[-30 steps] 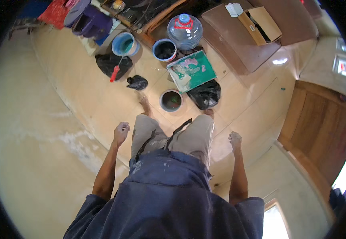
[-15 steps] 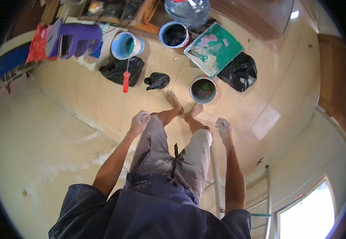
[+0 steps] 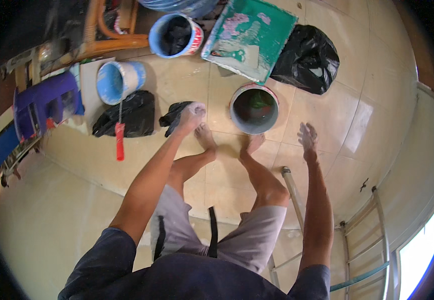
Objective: The person mixes different colored paints and liquids between several buckets and a paint tray on the floor. They use a small cup to transfer liquid, a piece of wood for stirring, and a putty knife to scrape and mix paint in the tray.
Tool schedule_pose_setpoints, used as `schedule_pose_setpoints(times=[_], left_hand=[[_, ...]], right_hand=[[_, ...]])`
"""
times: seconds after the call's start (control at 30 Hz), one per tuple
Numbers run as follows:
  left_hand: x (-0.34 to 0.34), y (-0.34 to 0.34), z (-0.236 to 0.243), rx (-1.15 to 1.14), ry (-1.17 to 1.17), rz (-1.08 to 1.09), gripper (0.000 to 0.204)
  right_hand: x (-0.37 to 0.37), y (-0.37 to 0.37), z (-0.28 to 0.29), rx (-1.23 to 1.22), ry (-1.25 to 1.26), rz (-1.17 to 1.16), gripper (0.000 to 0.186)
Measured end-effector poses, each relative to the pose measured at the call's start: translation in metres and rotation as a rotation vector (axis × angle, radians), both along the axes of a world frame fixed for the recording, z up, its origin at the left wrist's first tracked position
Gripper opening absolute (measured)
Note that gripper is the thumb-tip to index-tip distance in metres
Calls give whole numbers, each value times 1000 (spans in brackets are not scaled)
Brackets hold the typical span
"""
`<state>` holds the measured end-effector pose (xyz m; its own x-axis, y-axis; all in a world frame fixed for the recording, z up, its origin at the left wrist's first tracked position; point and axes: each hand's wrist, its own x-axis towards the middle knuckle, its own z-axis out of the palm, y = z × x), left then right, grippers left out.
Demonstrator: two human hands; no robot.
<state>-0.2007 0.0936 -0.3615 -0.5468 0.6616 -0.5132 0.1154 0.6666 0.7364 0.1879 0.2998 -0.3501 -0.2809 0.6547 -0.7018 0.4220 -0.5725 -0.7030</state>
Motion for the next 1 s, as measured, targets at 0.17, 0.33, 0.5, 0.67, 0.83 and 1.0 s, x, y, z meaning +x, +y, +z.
schedule_pose_setpoints(times=[0.17,0.33,0.5,0.67,0.83,1.0], left_hand=[[-22,41,-87,-33,-285,287,30],[-19,93,-126,22,-658,438,30],[-7,138,-153,245,-822,460,32],[-13,143,-193,476,-869,517,27],[12,164,-185,569,-844,725,17],[-2,143,-189,657,-845,667,16]], right_hand=[[-39,53,-35,273,-5,-57,86],[-82,95,-49,595,-84,23,73],[-116,117,-70,300,-186,-154,71],[-142,144,-132,406,-115,-305,63],[-104,215,-197,606,-226,-376,54],[-123,184,-182,420,2,-556,36]])
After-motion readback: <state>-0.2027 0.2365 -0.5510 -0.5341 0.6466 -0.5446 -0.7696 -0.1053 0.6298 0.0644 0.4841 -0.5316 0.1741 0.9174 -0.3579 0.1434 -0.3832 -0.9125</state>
